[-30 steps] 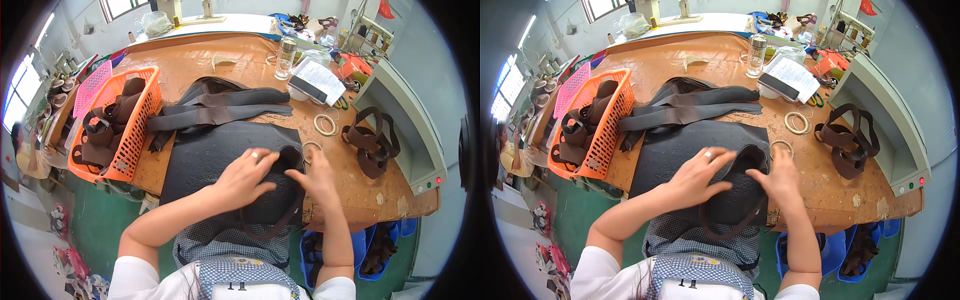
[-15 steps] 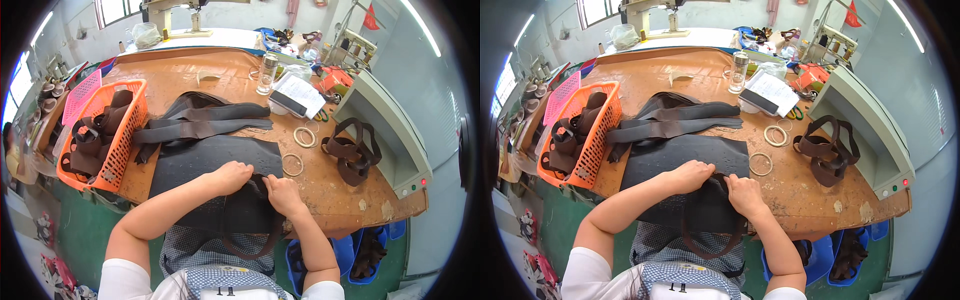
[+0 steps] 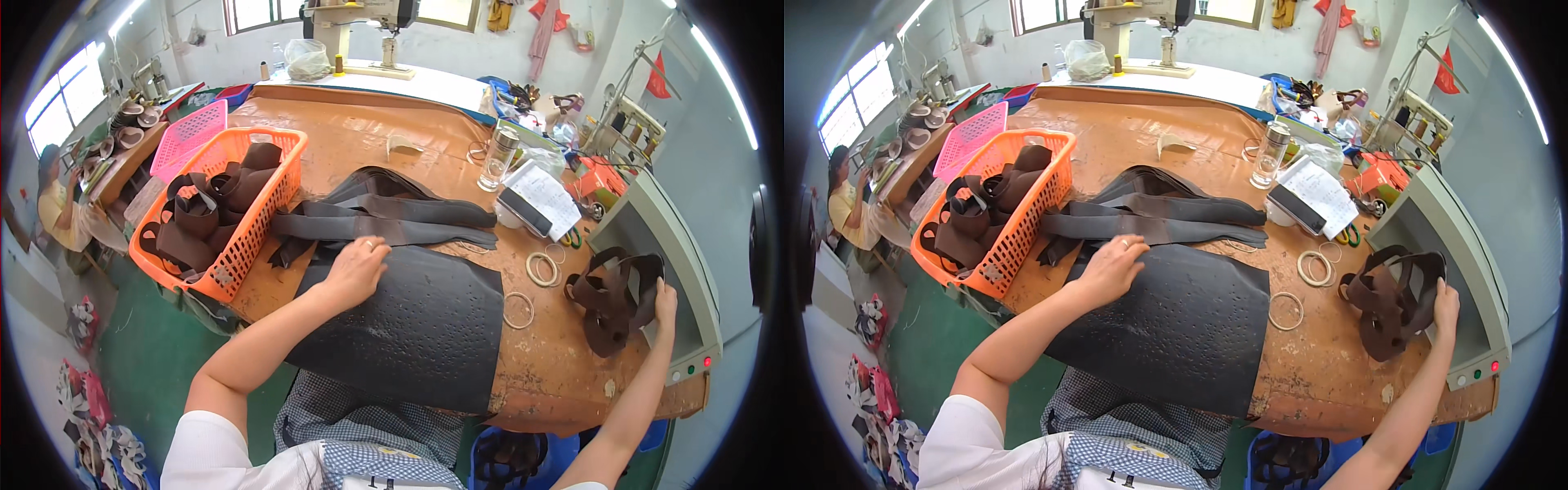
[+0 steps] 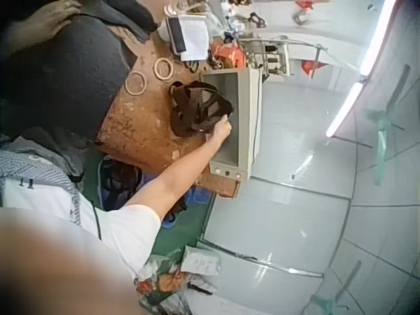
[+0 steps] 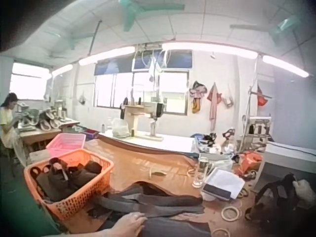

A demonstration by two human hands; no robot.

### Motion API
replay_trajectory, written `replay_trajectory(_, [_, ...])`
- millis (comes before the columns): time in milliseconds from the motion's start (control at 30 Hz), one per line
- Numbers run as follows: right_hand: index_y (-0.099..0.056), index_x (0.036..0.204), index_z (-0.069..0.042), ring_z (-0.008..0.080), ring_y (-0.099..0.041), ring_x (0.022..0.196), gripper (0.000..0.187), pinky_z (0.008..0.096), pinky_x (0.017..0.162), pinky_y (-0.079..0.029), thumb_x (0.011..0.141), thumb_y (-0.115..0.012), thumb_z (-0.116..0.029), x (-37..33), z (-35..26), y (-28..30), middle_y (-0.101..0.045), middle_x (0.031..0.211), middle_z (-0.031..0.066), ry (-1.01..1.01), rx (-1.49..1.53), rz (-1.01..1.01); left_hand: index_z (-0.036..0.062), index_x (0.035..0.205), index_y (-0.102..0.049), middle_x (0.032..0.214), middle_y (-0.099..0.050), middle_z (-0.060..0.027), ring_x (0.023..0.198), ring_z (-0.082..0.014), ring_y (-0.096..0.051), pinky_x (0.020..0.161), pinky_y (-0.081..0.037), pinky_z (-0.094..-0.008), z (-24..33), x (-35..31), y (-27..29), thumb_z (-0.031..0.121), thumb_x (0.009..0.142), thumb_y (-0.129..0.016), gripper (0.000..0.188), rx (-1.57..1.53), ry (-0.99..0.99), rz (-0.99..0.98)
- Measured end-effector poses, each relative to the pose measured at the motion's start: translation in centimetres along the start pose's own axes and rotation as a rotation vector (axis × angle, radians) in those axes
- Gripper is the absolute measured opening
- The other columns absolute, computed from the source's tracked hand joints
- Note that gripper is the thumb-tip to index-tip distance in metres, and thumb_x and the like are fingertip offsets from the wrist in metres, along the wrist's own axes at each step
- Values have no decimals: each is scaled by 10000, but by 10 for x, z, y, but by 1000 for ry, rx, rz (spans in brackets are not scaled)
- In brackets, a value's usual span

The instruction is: The recorder is folding and aligning leather or synthetic components for shoe uppers at a factory workstation.

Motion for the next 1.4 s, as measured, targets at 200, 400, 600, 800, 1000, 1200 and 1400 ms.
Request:
replay_trajectory(200, [-623,1141,26,409,-623,1032,412,465,893,-479,1008,-478,-335,-93,-138,-18,-664,1093,232,280,8,138,27,1102,-613,1064,-577,-143,1073,-313,-520,960,-415,-409,-75,12,4,87,678,-770,455,559,272,-3])
replay_trajectory(400, [-692,999,24,201,-673,784,148,309,713,-523,883,-646,-55,-250,-264,-59,-707,884,127,569,718,-523,23,982,-647,1030,-583,-148,1052,-315,-538,956,-417,-409,-52,5,28,66,709,-702,282,421,75,26])
replay_trajectory(600, [-539,1290,49,204,-679,984,457,311,806,-554,1016,-538,-316,-336,-344,-90,-651,1214,134,-85,1447,-1558,12,1052,-609,990,-598,-138,994,-335,-578,895,-470,-407,-9,-3,55,38,678,-716,390,291,-96,220])
replay_trajectory(800, [-592,1216,-56,189,-652,1032,333,346,907,-513,1002,-560,-309,-348,-376,-125,-674,1136,82,-684,1966,-1352,20,1075,-615,920,-638,-134,852,-317,-654,733,-524,-380,55,-61,72,156,744,-797,401,-228,64,-37])
replay_trajectory(1000, [-660,1026,-106,131,-658,963,164,318,841,-530,987,-594,-252,-350,-354,-104,-703,999,17,-537,1860,-1374,4,991,-659,833,-660,-107,790,-254,-641,707,-500,-339,23,-96,68,107,740,-812,312,-588,204,-140])
replay_trajectory(1200, [-646,1077,-94,135,-640,998,201,339,855,-519,991,-591,-266,-354,-358,-74,-691,1049,37,-416,1879,-1398,70,842,-656,797,-601,-72,882,-270,-584,778,-481,-383,26,-16,53,17,690,-762,193,-392,-201,37])
replay_trajectory(1400, [-617,1142,-94,175,-622,1007,285,363,856,-508,982,-601,-329,-353,-365,-46,-671,1072,67,-462,1879,-1137,117,950,-677,1064,-603,-32,1178,-263,-496,1075,-349,-499,61,68,58,9,646,-745,329,-189,-559,157])
Point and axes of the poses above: each hand's wrist, its own x-axis towards the middle knuckle, its own y-axis out of the back of the hand, z = x × y, the point moved 1 cm from there along x, towards the middle knuckle
